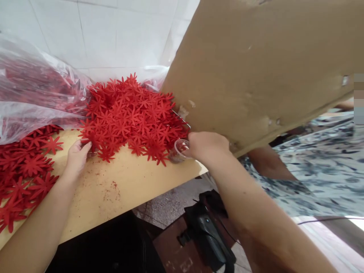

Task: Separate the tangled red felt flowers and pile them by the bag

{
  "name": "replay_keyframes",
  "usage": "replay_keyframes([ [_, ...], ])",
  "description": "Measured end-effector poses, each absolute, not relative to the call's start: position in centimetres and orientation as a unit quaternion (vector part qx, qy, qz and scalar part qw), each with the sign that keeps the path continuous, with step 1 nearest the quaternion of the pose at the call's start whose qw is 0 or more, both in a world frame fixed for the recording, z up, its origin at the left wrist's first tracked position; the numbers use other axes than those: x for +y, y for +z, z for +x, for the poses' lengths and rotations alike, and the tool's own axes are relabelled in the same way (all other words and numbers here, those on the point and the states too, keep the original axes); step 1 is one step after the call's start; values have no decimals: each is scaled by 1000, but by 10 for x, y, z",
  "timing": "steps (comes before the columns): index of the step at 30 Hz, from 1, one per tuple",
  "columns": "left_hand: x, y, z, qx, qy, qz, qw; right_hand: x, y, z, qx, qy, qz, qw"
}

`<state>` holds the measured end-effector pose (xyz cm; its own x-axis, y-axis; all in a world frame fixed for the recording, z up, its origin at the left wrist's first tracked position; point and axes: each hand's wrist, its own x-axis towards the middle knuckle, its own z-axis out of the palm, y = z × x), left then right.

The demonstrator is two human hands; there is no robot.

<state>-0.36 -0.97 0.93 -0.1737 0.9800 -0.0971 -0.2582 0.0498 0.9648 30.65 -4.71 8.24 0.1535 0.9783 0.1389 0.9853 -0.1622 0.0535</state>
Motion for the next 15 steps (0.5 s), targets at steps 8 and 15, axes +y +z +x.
replay_keyframes([
  [8,-5,1,-4,503,575,396,510,-35,75,298,-590,-28,-798,-124],
  [15,-5,1,1,495,581,382,521,-49,84,296,-657,-142,-739,40],
])
